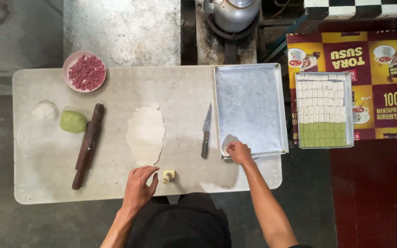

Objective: The person is using a small square stamp to cut uniform pieces from rolled-out dough and arranging them neatly on a metal baking tray.

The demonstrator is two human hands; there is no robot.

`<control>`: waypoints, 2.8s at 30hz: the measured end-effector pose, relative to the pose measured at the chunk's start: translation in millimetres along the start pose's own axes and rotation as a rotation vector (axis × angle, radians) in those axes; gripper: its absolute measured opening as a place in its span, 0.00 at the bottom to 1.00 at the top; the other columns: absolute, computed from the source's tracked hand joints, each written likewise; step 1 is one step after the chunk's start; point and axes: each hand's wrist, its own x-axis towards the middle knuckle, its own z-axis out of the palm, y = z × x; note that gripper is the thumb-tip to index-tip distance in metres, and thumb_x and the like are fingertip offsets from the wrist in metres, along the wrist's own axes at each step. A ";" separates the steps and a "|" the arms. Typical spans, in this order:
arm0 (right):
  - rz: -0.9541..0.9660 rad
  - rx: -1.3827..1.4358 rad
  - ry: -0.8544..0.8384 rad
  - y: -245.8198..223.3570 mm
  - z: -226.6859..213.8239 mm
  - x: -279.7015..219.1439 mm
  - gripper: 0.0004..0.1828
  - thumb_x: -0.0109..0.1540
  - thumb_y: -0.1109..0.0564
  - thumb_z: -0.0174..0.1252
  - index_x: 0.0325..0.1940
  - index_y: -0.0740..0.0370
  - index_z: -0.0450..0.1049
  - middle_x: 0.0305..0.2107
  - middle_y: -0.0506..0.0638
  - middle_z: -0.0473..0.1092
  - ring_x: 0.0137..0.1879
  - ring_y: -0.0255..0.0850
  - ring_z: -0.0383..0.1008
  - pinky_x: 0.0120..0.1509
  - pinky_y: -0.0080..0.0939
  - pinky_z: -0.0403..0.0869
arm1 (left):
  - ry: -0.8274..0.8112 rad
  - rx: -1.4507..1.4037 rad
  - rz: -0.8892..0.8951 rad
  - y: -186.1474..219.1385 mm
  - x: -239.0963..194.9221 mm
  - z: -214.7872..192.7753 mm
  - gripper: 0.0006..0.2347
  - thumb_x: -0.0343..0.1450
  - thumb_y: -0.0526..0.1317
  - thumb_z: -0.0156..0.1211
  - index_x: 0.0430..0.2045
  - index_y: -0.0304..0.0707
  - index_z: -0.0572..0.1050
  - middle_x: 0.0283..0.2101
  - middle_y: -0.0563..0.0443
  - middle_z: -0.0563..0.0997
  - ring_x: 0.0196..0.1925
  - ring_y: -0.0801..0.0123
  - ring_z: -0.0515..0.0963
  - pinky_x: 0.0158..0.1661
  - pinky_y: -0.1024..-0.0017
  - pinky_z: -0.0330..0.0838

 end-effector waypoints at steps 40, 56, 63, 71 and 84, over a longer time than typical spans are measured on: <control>-0.123 0.265 -0.322 -193.7 45.9 -166.0 0.42 0.58 0.38 0.68 0.69 0.60 0.64 0.62 0.61 0.65 0.52 0.53 0.73 0.53 0.62 0.73 | 0.107 -0.115 -0.435 -64.7 -56.0 -48.0 0.10 0.68 0.36 0.63 0.41 0.35 0.83 0.42 0.43 0.86 0.47 0.55 0.85 0.51 0.63 0.75; -0.369 -0.051 0.116 -251.0 125.4 -163.8 0.18 0.56 0.51 0.67 0.44 0.66 0.82 0.32 0.63 0.78 0.37 0.54 0.81 0.44 0.49 0.77 | 0.029 -0.326 -0.504 -152.1 -71.9 -85.1 0.11 0.69 0.38 0.61 0.42 0.35 0.82 0.41 0.42 0.86 0.43 0.57 0.86 0.45 0.65 0.78; -0.389 -0.034 0.265 -310.6 148.0 -162.2 0.20 0.56 0.46 0.70 0.39 0.67 0.82 0.29 0.62 0.78 0.34 0.53 0.80 0.41 0.48 0.77 | -0.041 -0.358 -0.478 -197.5 -67.4 -107.5 0.11 0.69 0.38 0.61 0.42 0.34 0.82 0.42 0.41 0.86 0.44 0.55 0.86 0.47 0.63 0.77; -0.555 -0.123 0.254 -323.4 184.3 -141.8 0.17 0.56 0.49 0.70 0.39 0.66 0.83 0.30 0.61 0.78 0.35 0.53 0.80 0.42 0.48 0.77 | -0.034 -0.353 -0.432 -231.3 -59.9 -128.6 0.11 0.69 0.37 0.60 0.42 0.34 0.82 0.41 0.43 0.86 0.45 0.54 0.84 0.48 0.62 0.75; -0.640 -0.252 0.208 -336.8 190.2 -135.7 0.13 0.56 0.53 0.70 0.38 0.63 0.84 0.30 0.59 0.78 0.34 0.52 0.79 0.41 0.48 0.77 | -0.008 -0.399 -0.466 -246.3 -68.8 -135.6 0.11 0.69 0.38 0.60 0.42 0.35 0.82 0.40 0.43 0.86 0.44 0.54 0.85 0.47 0.62 0.76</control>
